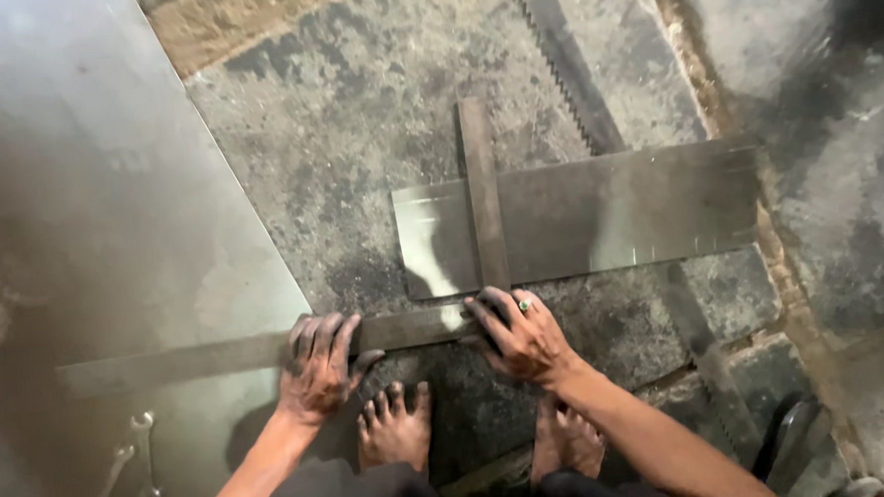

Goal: The person marks lines on a metal sheet using a square and a marking tool, repeatedly aligning the square at various points on the sheet and drawing marks along its edges.

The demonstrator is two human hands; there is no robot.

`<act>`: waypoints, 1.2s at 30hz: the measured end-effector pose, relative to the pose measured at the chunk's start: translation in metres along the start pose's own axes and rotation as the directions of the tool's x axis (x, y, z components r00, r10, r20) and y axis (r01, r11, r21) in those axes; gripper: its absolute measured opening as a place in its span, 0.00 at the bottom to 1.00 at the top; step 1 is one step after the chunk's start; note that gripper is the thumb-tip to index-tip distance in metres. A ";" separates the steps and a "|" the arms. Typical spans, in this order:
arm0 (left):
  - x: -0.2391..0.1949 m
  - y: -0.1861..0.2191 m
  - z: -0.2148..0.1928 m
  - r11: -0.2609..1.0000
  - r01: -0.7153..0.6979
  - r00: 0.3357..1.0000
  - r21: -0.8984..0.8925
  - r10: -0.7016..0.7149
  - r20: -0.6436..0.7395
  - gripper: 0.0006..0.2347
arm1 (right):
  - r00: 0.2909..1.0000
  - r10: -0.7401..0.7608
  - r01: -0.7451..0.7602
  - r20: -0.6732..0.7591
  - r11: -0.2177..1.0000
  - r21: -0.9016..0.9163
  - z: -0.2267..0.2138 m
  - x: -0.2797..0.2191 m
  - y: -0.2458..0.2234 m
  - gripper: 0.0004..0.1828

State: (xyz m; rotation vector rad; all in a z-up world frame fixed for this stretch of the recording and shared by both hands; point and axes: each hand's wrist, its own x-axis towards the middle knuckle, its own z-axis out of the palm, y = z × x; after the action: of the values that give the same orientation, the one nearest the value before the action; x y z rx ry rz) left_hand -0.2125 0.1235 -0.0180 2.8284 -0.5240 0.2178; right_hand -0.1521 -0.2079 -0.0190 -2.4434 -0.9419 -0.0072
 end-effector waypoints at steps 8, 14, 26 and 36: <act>0.006 -0.001 -0.004 1.000 0.001 1.000 -0.017 -0.001 0.023 0.26 | 1.000 -0.002 0.001 -0.015 1.000 -0.026 0.001 0.006 0.000 0.31; 0.005 0.002 -0.007 1.000 0.012 1.000 -0.017 -0.012 0.027 0.26 | 1.000 -0.005 0.004 -0.017 1.000 -0.029 0.000 0.003 -0.001 0.31; 0.005 0.001 -0.007 0.999 0.004 1.000 -0.053 -0.004 -0.008 0.25 | 0.999 0.007 -0.006 0.041 1.000 -0.008 -0.001 -0.001 0.001 0.36; 0.091 0.044 -0.016 0.973 -0.110 0.987 -0.201 0.131 0.092 0.30 | 0.865 0.471 -0.411 -0.171 0.863 0.295 -0.032 -0.014 -0.025 0.24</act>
State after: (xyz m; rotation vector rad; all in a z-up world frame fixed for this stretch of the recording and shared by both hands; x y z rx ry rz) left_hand -0.1461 0.0580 0.0250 2.6295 -0.7013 0.0368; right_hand -0.1728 -0.2158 0.0176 -2.3008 -0.2393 -0.0183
